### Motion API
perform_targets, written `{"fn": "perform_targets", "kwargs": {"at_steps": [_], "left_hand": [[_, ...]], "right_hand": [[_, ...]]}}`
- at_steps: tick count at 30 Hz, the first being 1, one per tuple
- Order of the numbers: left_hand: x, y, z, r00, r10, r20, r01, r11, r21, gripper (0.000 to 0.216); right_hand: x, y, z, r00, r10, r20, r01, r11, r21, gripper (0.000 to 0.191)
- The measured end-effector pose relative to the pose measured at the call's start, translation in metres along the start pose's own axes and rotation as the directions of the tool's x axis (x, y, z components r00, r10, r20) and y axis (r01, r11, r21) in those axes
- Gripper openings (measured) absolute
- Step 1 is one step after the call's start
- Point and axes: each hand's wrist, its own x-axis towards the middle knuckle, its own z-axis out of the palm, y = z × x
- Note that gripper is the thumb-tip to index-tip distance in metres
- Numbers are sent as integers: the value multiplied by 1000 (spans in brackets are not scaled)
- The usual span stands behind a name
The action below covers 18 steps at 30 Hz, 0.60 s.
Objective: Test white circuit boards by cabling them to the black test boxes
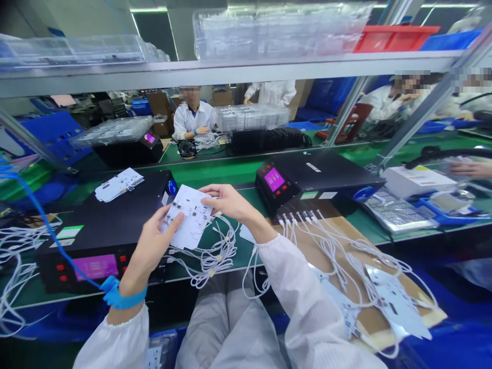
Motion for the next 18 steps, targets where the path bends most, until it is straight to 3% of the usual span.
{"fn": "perform_targets", "kwargs": {"at_steps": [3,5,6,8,10,12,14,18], "left_hand": [[-2,-14,11,991,-93,96,104,987,-120,65],[-6,-25,14,992,-120,47,126,982,-141,64],[-7,-29,15,992,-122,8,122,982,-141,62],[-9,-38,14,992,-94,-79,85,989,-118,55],[-9,-44,11,987,-59,-149,47,995,-86,48],[-9,-48,9,981,-43,-190,32,998,-61,43],[-8,-50,7,977,-34,-209,27,999,-39,42],[-8,-53,5,976,-30,-215,31,1000,1,45]], "right_hand": [[-3,17,-9,1000,-10,-14,8,995,-104,26],[-3,33,-15,988,-11,-152,-37,950,-309,24],[-4,42,-17,968,-12,-252,-109,881,-460,26],[-7,60,-17,916,0,-401,-316,614,-723,24],[-12,76,-12,898,68,-434,-432,323,-842,24],[-15,89,-1,902,148,-406,-427,171,-888,30],[-16,98,11,906,170,-388,-409,116,-905,31],[-15,103,29,907,180,-381,-401,93,-911,40]]}}
